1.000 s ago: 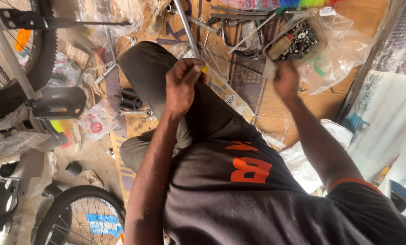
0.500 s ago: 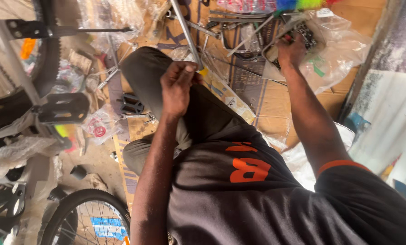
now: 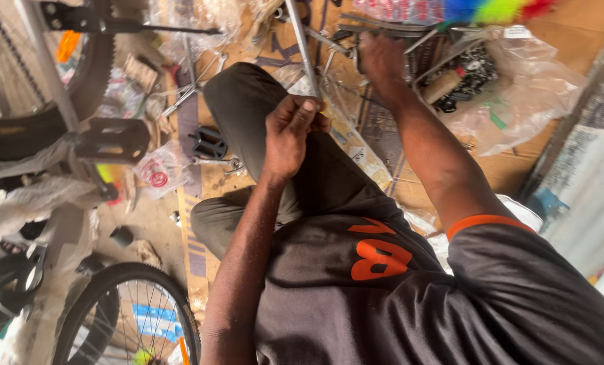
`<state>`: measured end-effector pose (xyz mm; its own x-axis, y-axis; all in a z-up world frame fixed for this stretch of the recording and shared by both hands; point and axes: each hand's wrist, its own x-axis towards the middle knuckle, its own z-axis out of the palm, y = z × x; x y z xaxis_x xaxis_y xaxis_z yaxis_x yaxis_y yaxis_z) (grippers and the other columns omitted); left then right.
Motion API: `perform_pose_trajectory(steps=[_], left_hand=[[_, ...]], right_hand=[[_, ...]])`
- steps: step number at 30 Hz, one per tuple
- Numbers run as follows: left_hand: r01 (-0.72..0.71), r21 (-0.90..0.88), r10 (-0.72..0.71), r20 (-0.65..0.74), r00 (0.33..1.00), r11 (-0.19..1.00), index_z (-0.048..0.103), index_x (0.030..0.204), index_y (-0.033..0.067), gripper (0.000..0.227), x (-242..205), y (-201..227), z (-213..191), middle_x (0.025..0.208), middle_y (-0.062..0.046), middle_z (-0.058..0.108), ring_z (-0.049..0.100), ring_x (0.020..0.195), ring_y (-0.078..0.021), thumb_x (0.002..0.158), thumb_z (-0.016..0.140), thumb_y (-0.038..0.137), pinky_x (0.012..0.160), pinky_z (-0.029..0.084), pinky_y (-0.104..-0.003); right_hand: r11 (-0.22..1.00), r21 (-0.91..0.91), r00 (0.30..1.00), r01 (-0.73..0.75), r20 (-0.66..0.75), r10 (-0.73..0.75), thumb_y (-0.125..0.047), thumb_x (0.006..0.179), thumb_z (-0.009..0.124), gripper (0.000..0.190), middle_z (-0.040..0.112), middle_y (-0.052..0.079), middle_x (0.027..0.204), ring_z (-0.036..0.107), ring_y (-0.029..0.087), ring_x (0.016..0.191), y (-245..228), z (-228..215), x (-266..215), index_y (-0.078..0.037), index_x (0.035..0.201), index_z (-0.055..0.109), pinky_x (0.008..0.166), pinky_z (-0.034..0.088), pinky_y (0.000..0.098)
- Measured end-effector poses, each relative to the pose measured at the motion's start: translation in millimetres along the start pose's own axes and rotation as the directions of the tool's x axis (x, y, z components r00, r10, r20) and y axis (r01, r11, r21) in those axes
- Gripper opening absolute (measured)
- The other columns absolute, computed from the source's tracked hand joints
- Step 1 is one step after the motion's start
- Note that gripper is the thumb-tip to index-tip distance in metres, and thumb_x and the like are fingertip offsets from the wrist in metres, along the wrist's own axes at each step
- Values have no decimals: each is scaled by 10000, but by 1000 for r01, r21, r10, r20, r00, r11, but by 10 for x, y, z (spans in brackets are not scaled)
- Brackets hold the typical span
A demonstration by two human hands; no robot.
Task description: The person unpacks a bicycle pedal from a plastic bag and attaches it to the crank arm of a bicycle. They use a wrench to tighten the pedal and a screwdriver to adjust a bolt on the crank arm. The person also handles a container of nuts and bolts during the process.
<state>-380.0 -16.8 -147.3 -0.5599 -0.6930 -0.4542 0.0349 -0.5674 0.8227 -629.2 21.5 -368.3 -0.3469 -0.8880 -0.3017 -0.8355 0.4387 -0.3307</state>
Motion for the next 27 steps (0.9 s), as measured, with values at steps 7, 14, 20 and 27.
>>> perform_pose_trajectory(steps=[7, 14, 20, 27], left_hand=[[1, 0, -1, 7, 1000, 1000, 660, 1106, -13, 306, -53, 35, -79, 1046, -95, 698, 698, 899, -170, 1066, 612, 286, 822, 615, -364], [24, 12, -25, 40, 999, 1000, 652, 1108, -30, 303, -65, -17, 29, 983, -96, 698, 694, 867, -169, 1075, 600, 267, 818, 607, -358], [29, 17, -30, 59, 998, 999, 657, 1098, -30, 294, 3, -71, 25, 1000, -105, 699, 688, 870, -166, 1090, 580, 253, 807, 610, -357], [55, -245, -49, 30, 998, 968, 628, 1090, -21, 217, 96, -38, -64, 1083, -127, 695, 685, 886, -202, 1068, 597, 193, 815, 601, -395]], right_hand=[[990, 19, 990, -142, -13, 143, -274, 1012, 595, 308, 719, 177, 962, 689, 367, 935, 228, 265, 220, -96, 1260, 636, 939, 391, 613], [997, -9, 990, -78, -120, 76, -93, 1039, 582, 186, 754, 169, 1004, 708, 371, 957, 105, 547, 374, -127, 1098, 755, 1046, 301, 707], [967, 232, 984, -107, -113, 136, -150, 941, 723, 139, 737, 163, 914, 694, 351, 885, 129, 388, 352, -67, 1050, 748, 826, 520, 529], [-137, 987, 994, -88, 96, 56, -2, 961, 751, 187, 743, 89, 987, 716, 173, 874, -228, -331, -606, -30, 1143, 720, 813, 600, 308]])
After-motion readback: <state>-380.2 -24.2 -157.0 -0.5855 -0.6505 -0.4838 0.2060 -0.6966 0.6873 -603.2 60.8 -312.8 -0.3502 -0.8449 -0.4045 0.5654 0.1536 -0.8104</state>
